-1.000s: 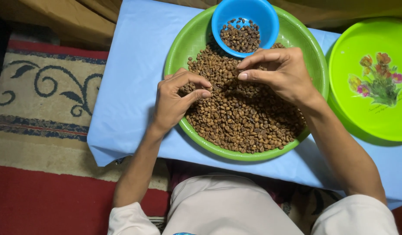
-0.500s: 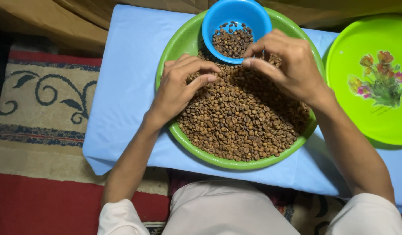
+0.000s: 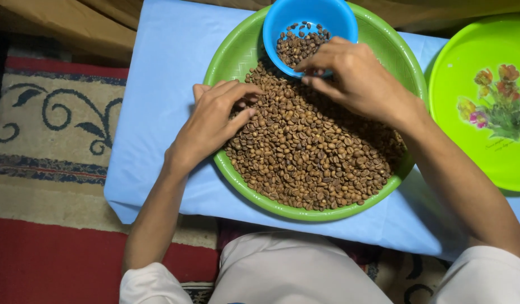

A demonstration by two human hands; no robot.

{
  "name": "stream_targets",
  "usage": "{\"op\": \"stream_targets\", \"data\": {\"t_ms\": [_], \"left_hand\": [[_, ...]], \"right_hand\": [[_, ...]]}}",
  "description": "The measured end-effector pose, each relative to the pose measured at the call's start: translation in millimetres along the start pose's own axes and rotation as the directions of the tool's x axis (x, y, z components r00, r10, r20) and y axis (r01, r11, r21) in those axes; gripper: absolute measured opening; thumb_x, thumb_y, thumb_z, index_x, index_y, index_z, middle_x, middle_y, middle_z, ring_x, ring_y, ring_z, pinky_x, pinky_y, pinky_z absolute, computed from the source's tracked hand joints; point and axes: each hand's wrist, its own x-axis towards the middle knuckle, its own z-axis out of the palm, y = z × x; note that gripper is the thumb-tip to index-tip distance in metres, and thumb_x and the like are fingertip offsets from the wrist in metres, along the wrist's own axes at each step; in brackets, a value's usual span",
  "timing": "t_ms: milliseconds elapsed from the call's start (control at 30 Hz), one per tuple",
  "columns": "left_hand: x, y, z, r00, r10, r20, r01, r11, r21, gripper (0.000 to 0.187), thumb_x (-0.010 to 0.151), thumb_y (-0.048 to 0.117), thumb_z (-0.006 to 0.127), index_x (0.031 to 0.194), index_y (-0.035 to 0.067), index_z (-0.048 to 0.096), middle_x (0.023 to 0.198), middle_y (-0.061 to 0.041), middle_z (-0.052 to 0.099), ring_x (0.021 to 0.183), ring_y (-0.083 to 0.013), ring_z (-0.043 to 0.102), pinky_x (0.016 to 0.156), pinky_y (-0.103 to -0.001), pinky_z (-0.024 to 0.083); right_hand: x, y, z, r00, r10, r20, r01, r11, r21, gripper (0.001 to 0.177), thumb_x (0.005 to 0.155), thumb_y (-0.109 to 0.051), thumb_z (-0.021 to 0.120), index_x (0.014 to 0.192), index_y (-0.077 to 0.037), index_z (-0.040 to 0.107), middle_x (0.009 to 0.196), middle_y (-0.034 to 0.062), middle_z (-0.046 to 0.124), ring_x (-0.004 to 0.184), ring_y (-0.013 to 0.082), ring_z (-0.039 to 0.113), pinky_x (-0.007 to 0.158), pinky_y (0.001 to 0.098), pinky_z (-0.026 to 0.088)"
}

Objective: A person manually sorts through coffee beans on a tray, picking out defects and placing them into a small bowl.

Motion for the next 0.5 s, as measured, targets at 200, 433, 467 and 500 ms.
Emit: {"op": "stream_targets", "data": {"t_ms": [200,433,467,500], "left_hand": [[-34.7,11.2,-17.2,0.972,-0.157,-0.173,0.171,0.983,0.067,0.029,0.09,-0.005,0.066,0.118,-0.009,0.069,0.096,-0.017,0.061,0.066,-0.0183,0.06,0.056,-0.022,0.057],[-43.2,47.3,0.0,0.963,-0.246,-0.113,0.265,0.943,0.201,0.055,0.09,0.016,0.072,0.129,-0.016,0.051,0.115,-0.026,0.049,0.069,-0.0332,0.066,0.058,-0.043,0.059],[-40.4,44.3,6.8,0.956,-0.275,-0.099,0.291,0.933,0.211,0.056,0.09,0.017,0.071,0.129,-0.017,0.049,0.112,-0.026,0.049,0.075,-0.0342,0.066,0.063,-0.043,0.06],[-37.4,41.2,13.5,0.949,-0.304,-0.085,0.316,0.923,0.22,0.058,0.09,0.018,0.07,0.129,-0.019,0.047,0.11,-0.026,0.049,0.081,-0.0351,0.066,0.067,-0.043,0.06]], "right_hand": [[27.6,-33.6,5.8,0.985,-0.171,0.022,0.17,0.985,0.035,0.029,0.086,-0.001,0.075,0.114,0.007,0.074,0.122,0.0186,0.069,0.111,0.035,0.065,0.1,0.0455,0.056],[90.2,-30.7,103.5,0.965,-0.191,0.179,0.227,0.952,-0.208,0.034,0.099,-0.027,0.068,0.117,0.002,0.071,0.098,0.0222,0.063,0.082,0.0366,0.068,0.066,0.0458,0.062],[93.7,-31.7,117.0,0.962,-0.076,0.261,0.162,0.932,-0.323,0.036,0.102,-0.028,0.058,0.12,0.002,0.066,0.104,0.0238,0.062,0.087,0.0372,0.065,0.071,0.0486,0.06],[97.1,-32.7,130.4,0.945,0.047,0.325,0.106,0.892,-0.439,0.039,0.105,-0.029,0.048,0.124,0.002,0.061,0.111,0.0254,0.06,0.093,0.0378,0.063,0.077,0.0514,0.059]]}}
